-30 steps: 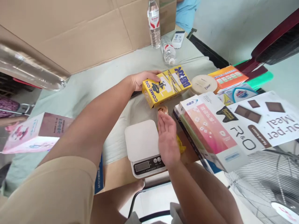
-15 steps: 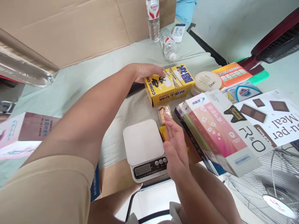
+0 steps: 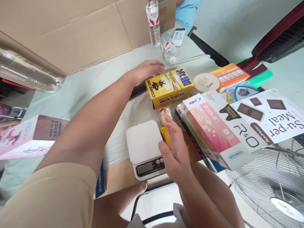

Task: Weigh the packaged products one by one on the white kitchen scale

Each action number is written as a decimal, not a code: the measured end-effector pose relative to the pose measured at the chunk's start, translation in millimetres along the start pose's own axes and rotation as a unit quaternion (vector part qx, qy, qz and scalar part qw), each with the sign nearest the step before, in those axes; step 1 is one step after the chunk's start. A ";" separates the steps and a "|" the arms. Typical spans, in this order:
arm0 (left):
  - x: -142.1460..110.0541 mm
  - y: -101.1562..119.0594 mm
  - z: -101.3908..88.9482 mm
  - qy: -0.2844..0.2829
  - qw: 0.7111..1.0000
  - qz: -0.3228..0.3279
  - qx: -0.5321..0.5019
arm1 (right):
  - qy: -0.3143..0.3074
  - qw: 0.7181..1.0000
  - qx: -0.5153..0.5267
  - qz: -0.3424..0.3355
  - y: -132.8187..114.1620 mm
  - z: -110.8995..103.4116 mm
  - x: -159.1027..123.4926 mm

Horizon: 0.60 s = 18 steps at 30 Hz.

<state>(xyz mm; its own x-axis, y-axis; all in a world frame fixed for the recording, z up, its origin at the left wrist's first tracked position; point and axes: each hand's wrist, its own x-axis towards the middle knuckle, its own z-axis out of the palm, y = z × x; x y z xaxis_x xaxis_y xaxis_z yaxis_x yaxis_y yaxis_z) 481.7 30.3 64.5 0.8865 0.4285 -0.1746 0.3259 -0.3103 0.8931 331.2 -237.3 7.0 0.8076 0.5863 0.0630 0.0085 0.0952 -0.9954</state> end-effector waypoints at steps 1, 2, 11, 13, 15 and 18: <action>-8.5 6.8 -5.0 0.048 0.998 0.031 -0.012 | -0.002 1.000 0.001 -0.010 -1.7 1.0 -0.5; -21.8 13.7 -11.6 0.094 0.994 0.056 -0.023 | -0.006 1.000 0.002 -0.018 -3.1 2.5 -1.2; -334.7 -29.3 -76.6 0.319 0.929 0.140 -0.129 | -0.109 0.994 0.000 -0.010 -10.5 56.4 -29.0; -393.5 -68.7 -77.9 0.418 0.893 0.083 -0.143 | -0.155 0.988 -0.006 0.005 -11.8 78.2 -42.8; -426.5 -107.5 -75.5 0.479 0.868 -0.001 -0.131 | -0.206 0.978 -0.014 0.028 -9.9 101.0 -57.7; -436.0 -150.8 -68.6 0.462 0.876 -0.080 -0.112 | -0.272 0.958 -0.050 0.073 1.4 132.9 -76.4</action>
<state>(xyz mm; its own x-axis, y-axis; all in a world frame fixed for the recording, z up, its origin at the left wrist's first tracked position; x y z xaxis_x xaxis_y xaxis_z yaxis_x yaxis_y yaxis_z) 23.5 -51.6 34.5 0.1559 0.9877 0.0123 0.2574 -0.0527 0.9649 191.2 -175.1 10.4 0.3786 0.9224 -0.0761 -0.0029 -0.0810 -0.9967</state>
